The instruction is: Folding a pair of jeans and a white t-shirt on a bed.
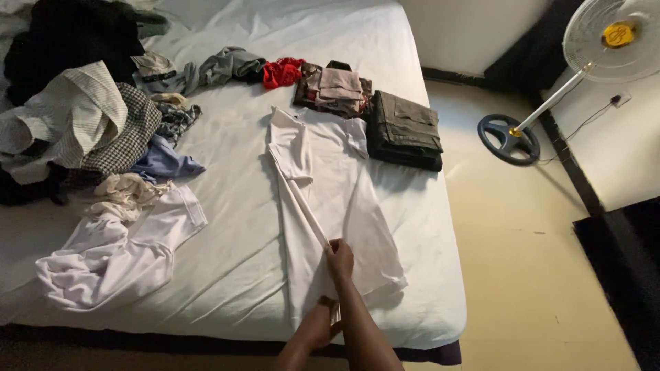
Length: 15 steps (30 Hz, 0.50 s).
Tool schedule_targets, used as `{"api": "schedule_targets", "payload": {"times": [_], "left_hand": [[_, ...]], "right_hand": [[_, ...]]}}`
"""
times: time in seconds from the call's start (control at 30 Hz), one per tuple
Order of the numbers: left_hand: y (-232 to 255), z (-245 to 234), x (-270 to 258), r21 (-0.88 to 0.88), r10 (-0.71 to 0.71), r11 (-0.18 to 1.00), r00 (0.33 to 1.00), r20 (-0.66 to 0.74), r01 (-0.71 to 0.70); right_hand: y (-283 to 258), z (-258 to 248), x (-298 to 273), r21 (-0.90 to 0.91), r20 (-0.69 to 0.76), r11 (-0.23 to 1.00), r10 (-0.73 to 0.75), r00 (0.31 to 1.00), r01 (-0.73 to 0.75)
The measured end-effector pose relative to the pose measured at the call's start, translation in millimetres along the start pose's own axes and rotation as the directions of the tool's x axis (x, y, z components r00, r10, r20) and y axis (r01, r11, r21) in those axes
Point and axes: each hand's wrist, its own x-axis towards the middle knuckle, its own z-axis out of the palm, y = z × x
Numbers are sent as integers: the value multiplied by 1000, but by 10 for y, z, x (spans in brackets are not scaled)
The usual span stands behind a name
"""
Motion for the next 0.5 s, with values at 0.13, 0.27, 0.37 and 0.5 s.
{"api": "schedule_targets", "payload": {"times": [0.13,0.27,0.37,0.5], "left_hand": [[461,-436,-29,57,-391,920,910,140,387],[88,-197,324,104,-228,961,947,-225,256],[13,-220,773,297,78,952,883,-462,71],[204,-370,729,384,-118,906,977,-176,178]], "right_hand": [[144,-2,106,-73,120,996,-42,992,52],[90,-189,227,12,129,999,39,991,-40],[-182,-459,498,427,206,821,319,925,-378],[441,-667,489,-49,-306,926,343,888,-375]]}}
